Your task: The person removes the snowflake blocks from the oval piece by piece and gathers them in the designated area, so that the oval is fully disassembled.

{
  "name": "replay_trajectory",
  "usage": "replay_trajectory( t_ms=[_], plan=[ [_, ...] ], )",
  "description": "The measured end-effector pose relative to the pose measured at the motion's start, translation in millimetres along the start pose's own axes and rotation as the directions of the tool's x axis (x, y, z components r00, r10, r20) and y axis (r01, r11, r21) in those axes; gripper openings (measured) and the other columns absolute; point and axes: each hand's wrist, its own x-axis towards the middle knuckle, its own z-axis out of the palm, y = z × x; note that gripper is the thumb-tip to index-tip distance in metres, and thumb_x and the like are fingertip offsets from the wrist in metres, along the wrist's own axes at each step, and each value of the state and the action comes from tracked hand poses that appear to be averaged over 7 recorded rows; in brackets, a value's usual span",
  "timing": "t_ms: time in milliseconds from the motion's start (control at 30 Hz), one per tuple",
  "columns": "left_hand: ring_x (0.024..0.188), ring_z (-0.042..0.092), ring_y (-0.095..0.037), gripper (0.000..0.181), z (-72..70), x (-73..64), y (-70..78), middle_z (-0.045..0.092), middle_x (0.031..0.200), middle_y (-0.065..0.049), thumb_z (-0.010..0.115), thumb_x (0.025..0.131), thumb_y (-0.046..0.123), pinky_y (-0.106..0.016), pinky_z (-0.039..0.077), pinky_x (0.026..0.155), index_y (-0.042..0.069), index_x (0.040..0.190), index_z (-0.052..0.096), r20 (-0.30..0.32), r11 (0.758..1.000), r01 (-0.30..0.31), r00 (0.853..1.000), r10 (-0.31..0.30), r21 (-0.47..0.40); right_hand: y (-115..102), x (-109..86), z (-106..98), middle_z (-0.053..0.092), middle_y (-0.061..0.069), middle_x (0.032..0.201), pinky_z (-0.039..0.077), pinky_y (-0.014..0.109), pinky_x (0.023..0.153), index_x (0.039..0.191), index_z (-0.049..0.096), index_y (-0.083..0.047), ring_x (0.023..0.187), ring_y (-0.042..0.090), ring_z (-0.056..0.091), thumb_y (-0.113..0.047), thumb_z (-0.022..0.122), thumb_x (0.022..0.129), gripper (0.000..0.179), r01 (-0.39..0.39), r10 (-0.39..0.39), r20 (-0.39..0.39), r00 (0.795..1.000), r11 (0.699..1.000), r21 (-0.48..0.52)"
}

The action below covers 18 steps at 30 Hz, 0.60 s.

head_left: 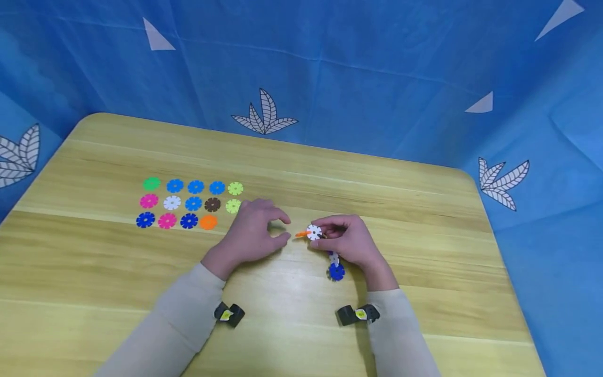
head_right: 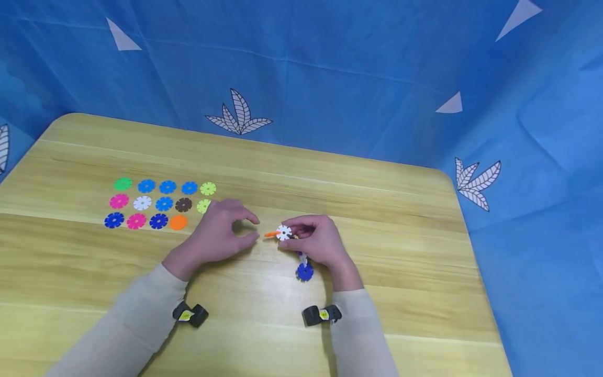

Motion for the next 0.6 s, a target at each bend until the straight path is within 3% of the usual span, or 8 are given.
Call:
replay_trajectory(
  t_ms=[233,600],
  plan=[
    [0.073,0.048,-0.012,0.006,14.2,6.9,10.0,0.057,0.076,0.008,0.081,0.081,0.022,-0.038,0.031,0.075,0.021,0.086,0.077,0.064,0.999,-0.042,0.997,0.04,0.022,2.9,2.5,1.7,0.072,0.006,0.092,0.051,0.026,0.066,0.109,0.077,-0.005,0.074,0.022,0.063,-0.007,0.091,0.071,0.041,0.028,-0.028,0.012,1.0,0.999,0.037],
    [0.071,0.049,-0.011,0.004,26.6,9.0,15.5,0.057,0.074,0.008,0.081,0.084,0.017,-0.036,0.033,0.073,0.018,0.085,0.077,-0.029,0.989,-0.14,0.99,0.141,0.039,13.2,2.7,5.2,0.068,0.01,0.083,0.046,0.025,0.058,0.106,0.077,-0.003,0.064,0.018,0.054,-0.003,0.089,0.072,0.037,0.186,-0.186,-0.006,0.983,0.979,0.09]
  ],
)
